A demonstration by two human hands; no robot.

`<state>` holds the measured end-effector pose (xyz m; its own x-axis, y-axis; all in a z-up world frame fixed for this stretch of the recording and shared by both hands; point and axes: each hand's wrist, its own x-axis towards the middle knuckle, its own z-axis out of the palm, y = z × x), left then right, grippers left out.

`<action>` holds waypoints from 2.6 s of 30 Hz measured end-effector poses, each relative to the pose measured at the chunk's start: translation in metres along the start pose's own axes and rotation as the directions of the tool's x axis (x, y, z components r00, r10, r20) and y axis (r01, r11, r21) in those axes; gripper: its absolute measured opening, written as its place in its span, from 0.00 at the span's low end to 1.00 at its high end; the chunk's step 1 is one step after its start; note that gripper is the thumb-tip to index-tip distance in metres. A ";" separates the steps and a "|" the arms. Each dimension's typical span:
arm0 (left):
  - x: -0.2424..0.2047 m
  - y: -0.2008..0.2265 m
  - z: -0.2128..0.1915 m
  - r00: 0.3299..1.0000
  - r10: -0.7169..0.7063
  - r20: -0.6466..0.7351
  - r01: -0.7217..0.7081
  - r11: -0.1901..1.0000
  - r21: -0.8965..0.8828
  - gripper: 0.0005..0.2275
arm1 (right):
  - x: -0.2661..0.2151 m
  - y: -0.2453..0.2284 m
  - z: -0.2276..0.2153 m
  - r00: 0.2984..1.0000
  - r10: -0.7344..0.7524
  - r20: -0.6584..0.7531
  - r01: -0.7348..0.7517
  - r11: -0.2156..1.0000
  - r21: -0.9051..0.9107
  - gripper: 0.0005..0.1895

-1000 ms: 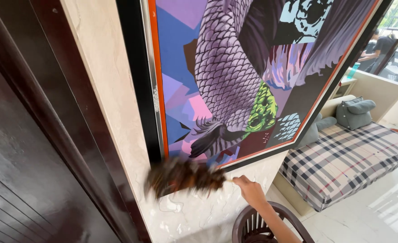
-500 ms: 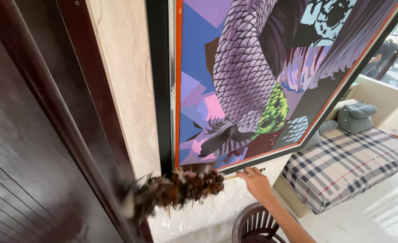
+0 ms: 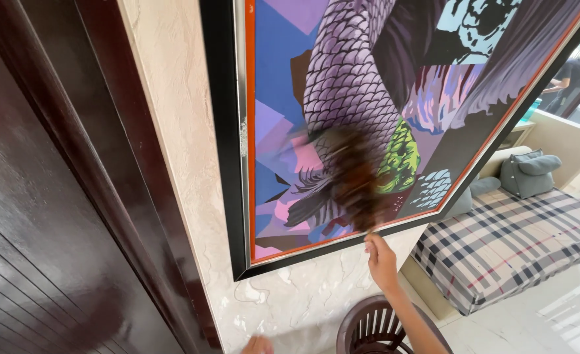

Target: The recorder cleans a wall outlet and then dusts a large picture frame.

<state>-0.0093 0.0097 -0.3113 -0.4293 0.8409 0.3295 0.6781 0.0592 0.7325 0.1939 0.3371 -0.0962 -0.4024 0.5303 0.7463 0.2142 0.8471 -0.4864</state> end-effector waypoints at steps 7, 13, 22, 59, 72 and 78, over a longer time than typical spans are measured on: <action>0.103 0.231 -0.131 0.995 0.060 0.085 -0.051 0.993 -0.108 0.05 | -0.026 0.002 0.018 0.999 0.007 0.046 -0.005 0.999 -0.040 0.10; 0.116 0.269 -0.129 0.950 0.312 0.012 -0.305 0.935 -0.184 0.05 | -0.032 0.047 0.042 0.928 0.362 -0.090 -0.318 0.894 0.315 0.06; 0.113 0.266 -0.106 0.894 0.433 -0.117 -0.448 0.873 -0.193 0.05 | -0.052 0.005 0.042 0.934 -0.013 0.358 0.102 0.968 -0.230 0.17; 0.105 0.220 -0.148 0.867 0.121 -0.483 -0.329 0.867 -0.373 0.05 | -0.010 -0.079 0.068 0.914 -0.164 0.371 0.261 0.938 -0.228 0.20; 0.093 0.210 -0.172 0.923 -0.005 -0.384 -0.168 0.894 -0.416 0.05 | -0.039 -0.031 0.076 0.923 0.384 0.026 -0.376 0.885 0.273 0.06; 0.092 0.204 -0.178 0.911 0.116 -0.395 -0.282 0.875 -0.394 0.05 | -0.034 -0.052 0.074 0.997 -0.071 -0.032 0.071 0.997 0.003 0.09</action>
<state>-0.0162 0.0034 -0.0257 -0.5480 0.5607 0.6207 0.4792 -0.3978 0.7824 0.1310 0.2725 -0.1299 -0.3875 0.4695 0.7934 0.1824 0.8826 -0.4332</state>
